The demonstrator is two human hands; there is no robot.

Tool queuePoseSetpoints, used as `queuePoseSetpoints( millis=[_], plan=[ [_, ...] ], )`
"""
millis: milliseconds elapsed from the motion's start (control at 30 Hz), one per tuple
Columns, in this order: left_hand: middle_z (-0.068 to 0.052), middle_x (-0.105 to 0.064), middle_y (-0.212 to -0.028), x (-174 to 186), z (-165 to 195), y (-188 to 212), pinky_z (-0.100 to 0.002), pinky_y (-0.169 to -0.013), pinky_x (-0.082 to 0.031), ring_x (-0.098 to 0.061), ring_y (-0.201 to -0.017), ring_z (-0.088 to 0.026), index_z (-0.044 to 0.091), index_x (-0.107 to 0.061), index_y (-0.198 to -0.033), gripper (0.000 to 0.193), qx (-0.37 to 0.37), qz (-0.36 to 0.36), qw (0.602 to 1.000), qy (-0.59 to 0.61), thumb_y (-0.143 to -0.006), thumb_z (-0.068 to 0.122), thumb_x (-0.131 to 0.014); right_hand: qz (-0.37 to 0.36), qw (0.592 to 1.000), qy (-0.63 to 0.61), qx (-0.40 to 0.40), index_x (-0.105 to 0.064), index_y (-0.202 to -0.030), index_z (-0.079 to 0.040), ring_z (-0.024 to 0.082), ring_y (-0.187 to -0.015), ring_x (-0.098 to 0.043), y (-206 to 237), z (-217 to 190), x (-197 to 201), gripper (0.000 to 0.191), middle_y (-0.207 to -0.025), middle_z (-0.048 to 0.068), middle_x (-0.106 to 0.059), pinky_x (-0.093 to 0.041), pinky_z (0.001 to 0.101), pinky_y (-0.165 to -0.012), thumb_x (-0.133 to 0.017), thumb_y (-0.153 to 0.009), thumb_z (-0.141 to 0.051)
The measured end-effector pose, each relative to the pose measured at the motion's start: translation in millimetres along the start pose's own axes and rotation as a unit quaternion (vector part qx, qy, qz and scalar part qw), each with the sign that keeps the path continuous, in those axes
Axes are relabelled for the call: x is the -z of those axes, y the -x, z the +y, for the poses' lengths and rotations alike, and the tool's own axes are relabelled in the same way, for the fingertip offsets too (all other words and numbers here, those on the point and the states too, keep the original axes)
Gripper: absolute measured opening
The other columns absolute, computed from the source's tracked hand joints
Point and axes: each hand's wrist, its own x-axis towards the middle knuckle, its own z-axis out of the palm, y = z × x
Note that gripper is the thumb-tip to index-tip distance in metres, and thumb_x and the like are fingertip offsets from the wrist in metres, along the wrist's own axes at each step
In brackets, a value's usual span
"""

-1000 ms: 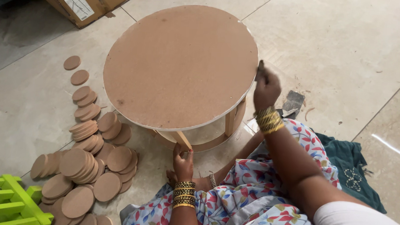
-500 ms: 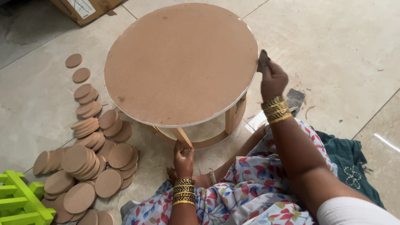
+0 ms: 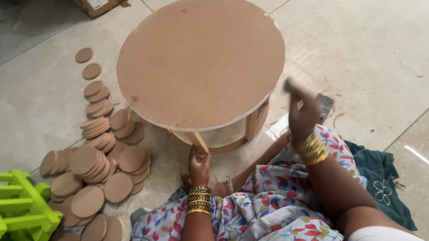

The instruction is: The person sits on the floor holding a round wooden tabletop on their lap and sands its edge with a piece of sandpaper, rotating the tabletop to work around the rim. They occasionally reposition the sandpaper in their hand and continue sanding the edge.

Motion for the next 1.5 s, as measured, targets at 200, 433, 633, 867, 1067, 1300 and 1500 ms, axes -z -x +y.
queuePoseSetpoints(
  millis=[200,433,633,867,1067,1300,1500],
  plan=[
    [-0.012,-0.068,-0.108,1.9,6.2,5.2,-0.027,-0.074,-0.054,-0.058,-0.083,-0.012,0.013,-0.046,-0.156,0.075,0.008,-0.004,0.998,-0.059,-0.088,0.007,-0.076,-0.028,0.981,-0.076,-0.176,-0.074,-0.118,-0.002,0.021,-0.079,-0.069,-35.5,13.9,-34.7,0.019,-0.096,0.012,-0.077,-0.053,0.0314,-0.070,-0.064,-0.103,-0.009],
    [-0.006,-0.067,-0.130,-4.1,1.7,1.0,-0.027,-0.075,-0.055,-0.061,-0.083,-0.011,0.011,-0.047,-0.151,0.070,-0.005,0.016,1.000,-0.011,-0.087,0.009,-0.075,-0.113,0.990,-0.077,-0.029,-0.069,-0.111,-0.003,0.023,-0.092,-0.073,54.7,-66.8,-14.5,0.015,-0.100,0.012,-0.072,-0.058,0.0328,-0.080,-0.073,-0.097,-0.004],
    [-0.012,-0.062,-0.139,0.6,2.1,7.6,-0.032,-0.082,-0.057,-0.067,-0.092,-0.018,0.010,-0.040,-0.154,0.078,-0.020,0.018,0.995,-0.096,-0.085,0.013,-0.078,-0.032,0.999,0.023,0.027,-0.070,-0.106,-0.002,0.025,-0.085,-0.069,17.5,-36.9,3.4,0.011,-0.093,0.012,-0.071,-0.055,0.0359,-0.078,-0.075,-0.097,-0.002],
    [-0.016,-0.056,-0.144,-7.9,4.8,4.1,-0.035,-0.086,-0.058,-0.066,-0.100,-0.022,0.010,-0.033,-0.157,0.087,-0.048,0.035,0.991,-0.116,-0.084,0.016,-0.080,-0.025,0.998,-0.003,-0.054,-0.072,-0.107,-0.001,0.021,-0.080,-0.069,-2.3,-18.0,-33.7,0.005,-0.094,0.012,-0.072,-0.057,0.0335,-0.072,-0.069,-0.103,-0.002],
    [-0.015,-0.048,-0.151,-4.0,-6.0,2.7,-0.034,-0.087,-0.058,-0.064,-0.105,-0.024,0.011,-0.032,-0.158,0.087,0.015,0.011,0.995,-0.099,-0.085,0.015,-0.078,-0.102,0.990,-0.098,-0.019,-0.066,-0.105,-0.004,0.021,-0.086,-0.071,44.9,-62.6,-5.9,0.010,-0.095,0.011,-0.071,-0.058,0.0319,-0.076,-0.072,-0.096,-0.003],
    [-0.017,-0.046,-0.155,8.0,-17.6,0.2,-0.034,-0.092,-0.056,-0.067,-0.108,-0.024,0.005,-0.031,-0.157,0.084,0.005,-0.001,0.997,-0.072,-0.086,0.014,-0.077,-0.025,0.984,-0.106,-0.143,-0.065,-0.110,-0.002,0.020,-0.085,-0.073,-34.0,-26.4,-15.2,0.008,-0.096,0.012,-0.073,-0.059,0.0305,-0.075,-0.064,-0.103,-0.003],
    [-0.018,-0.056,-0.144,4.0,-14.9,-2.1,-0.034,-0.095,-0.055,-0.065,-0.109,-0.023,0.006,-0.032,-0.160,0.087,0.005,-0.004,0.996,-0.084,-0.085,0.014,-0.077,-0.046,0.994,-0.051,-0.079,-0.067,-0.110,0.000,0.025,-0.087,-0.072,18.4,-50.1,-24.5,0.010,-0.096,0.016,-0.072,-0.058,0.0332,-0.079,-0.069,-0.100,-0.002]
  ],
)
